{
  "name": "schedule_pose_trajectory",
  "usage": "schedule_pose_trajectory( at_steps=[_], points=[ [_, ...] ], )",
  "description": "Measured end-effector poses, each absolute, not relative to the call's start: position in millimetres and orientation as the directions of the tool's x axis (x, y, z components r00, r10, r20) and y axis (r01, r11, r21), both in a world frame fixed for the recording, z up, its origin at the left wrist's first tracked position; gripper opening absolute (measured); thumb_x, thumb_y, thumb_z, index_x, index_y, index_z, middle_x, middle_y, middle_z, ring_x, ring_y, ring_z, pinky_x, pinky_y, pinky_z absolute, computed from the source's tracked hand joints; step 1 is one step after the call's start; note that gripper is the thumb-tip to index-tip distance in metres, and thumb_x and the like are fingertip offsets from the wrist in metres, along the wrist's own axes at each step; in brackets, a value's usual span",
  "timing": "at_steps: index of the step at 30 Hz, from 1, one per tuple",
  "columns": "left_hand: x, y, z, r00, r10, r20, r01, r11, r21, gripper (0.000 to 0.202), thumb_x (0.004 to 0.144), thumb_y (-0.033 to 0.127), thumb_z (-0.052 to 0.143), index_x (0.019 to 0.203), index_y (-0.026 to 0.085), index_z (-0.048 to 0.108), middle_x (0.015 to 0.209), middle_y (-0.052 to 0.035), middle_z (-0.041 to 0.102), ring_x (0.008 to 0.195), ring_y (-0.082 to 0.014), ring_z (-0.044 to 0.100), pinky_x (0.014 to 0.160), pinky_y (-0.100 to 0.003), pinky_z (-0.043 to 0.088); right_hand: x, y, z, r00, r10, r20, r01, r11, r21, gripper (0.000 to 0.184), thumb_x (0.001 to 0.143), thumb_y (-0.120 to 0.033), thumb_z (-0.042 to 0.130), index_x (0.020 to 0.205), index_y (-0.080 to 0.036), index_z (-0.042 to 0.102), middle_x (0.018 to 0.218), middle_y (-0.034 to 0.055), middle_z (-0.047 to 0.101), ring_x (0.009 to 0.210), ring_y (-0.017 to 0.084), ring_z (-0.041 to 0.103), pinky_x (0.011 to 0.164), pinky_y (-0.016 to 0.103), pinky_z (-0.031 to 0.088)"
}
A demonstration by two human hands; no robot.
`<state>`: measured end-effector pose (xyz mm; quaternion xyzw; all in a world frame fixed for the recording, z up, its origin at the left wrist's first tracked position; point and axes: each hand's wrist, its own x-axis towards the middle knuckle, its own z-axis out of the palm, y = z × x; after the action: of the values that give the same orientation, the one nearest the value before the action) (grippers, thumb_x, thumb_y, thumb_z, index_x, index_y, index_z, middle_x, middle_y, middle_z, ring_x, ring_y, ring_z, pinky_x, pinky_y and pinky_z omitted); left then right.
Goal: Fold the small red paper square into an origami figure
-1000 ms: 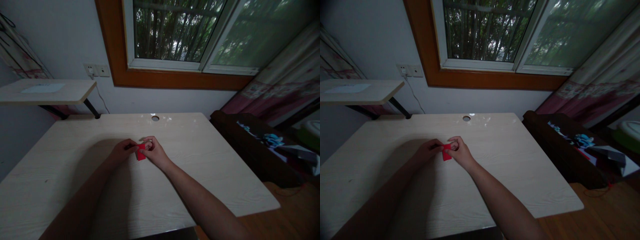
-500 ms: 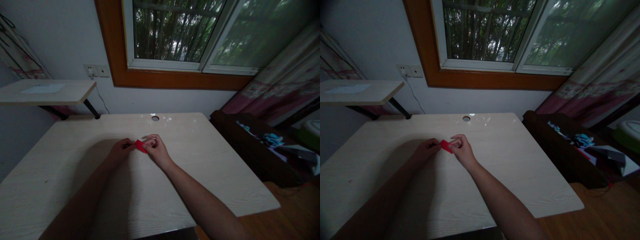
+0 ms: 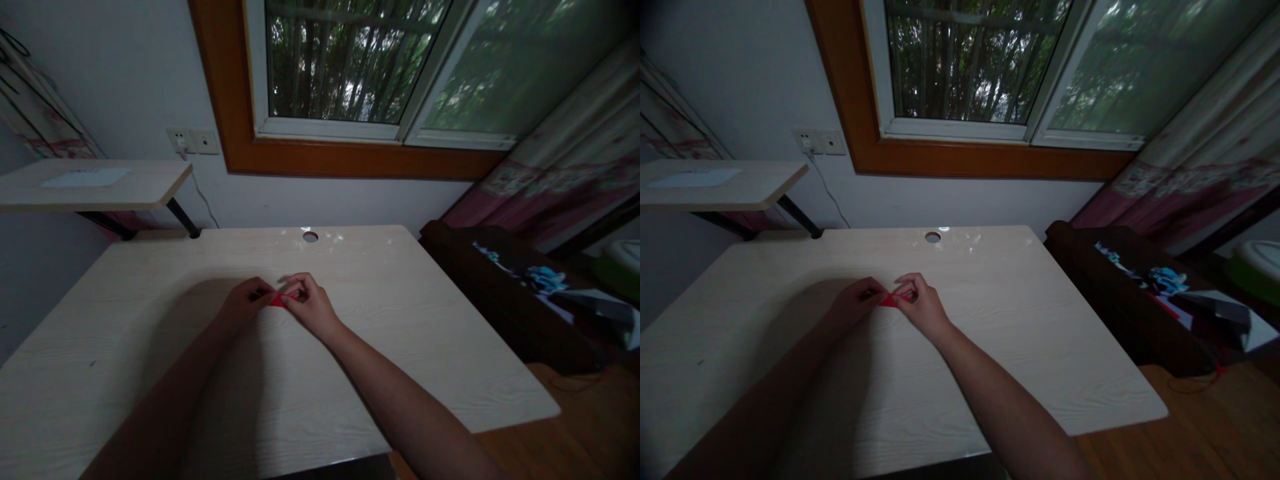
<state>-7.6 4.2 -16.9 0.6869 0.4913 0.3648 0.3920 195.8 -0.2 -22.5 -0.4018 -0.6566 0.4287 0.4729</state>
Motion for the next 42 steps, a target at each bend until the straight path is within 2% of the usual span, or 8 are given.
schedule_pose_trajectory(
  at_steps=[7,14,22,32,42],
  points=[
    [-6,2,-17,0.282,0.933,0.223,0.503,-0.342,0.794,0.013,0.085,0.030,0.064,0.083,0.018,0.068,0.079,-0.0015,0.067,0.070,-0.0132,0.061,0.067,-0.024,0.047,198,-1,-20,-0.299,0.896,0.328,0.221,0.399,-0.890,0.032,0.084,-0.021,0.065,0.114,-0.024,0.055,0.086,0.0006,0.072,0.079,0.016,0.069,0.075,0.028,0.052],
    [-5,0,-15,0.329,0.895,0.301,0.522,-0.438,0.732,0.013,0.087,0.029,0.063,0.083,0.018,0.068,0.080,-0.0024,0.066,0.071,-0.0129,0.061,0.064,-0.023,0.047,198,-3,-20,-0.343,0.866,0.365,0.281,0.465,-0.840,0.034,0.084,-0.017,0.064,0.117,-0.024,0.056,0.088,0.0001,0.071,0.081,0.015,0.068,0.077,0.027,0.052],
    [-6,1,-18,0.369,0.828,0.422,0.541,-0.561,0.627,0.010,0.088,0.025,0.060,0.083,0.018,0.066,0.079,-0.0030,0.064,0.074,-0.0137,0.060,0.071,-0.025,0.049,198,-1,-17,-0.377,0.811,0.449,0.368,0.575,-0.731,0.010,0.087,-0.019,0.063,0.094,-0.023,0.069,0.094,0.0037,0.073,0.088,0.017,0.066,0.082,0.029,0.050],
    [-7,0,-14,0.352,0.864,0.361,0.563,-0.503,0.656,0.010,0.086,0.025,0.060,0.083,0.019,0.066,0.081,-0.0040,0.065,0.075,-0.0150,0.060,0.073,-0.026,0.049,197,-3,-9,-0.363,0.828,0.427,0.390,0.551,-0.738,0.010,0.087,-0.020,0.062,0.088,-0.025,0.071,0.086,0.0036,0.073,0.082,0.019,0.066,0.078,0.032,0.050],
    [-6,-2,-5,0.239,0.919,0.314,0.549,-0.395,0.737,0.008,0.083,0.023,0.064,0.079,0.017,0.066,0.077,-0.0028,0.065,0.071,-0.0141,0.061,0.068,-0.025,0.047,209,3,-14,-0.247,0.873,0.420,0.408,0.487,-0.773,0.010,0.083,-0.020,0.063,0.086,-0.022,0.073,0.082,0.0035,0.072,0.075,0.018,0.064,0.071,0.029,0.050]
  ],
)
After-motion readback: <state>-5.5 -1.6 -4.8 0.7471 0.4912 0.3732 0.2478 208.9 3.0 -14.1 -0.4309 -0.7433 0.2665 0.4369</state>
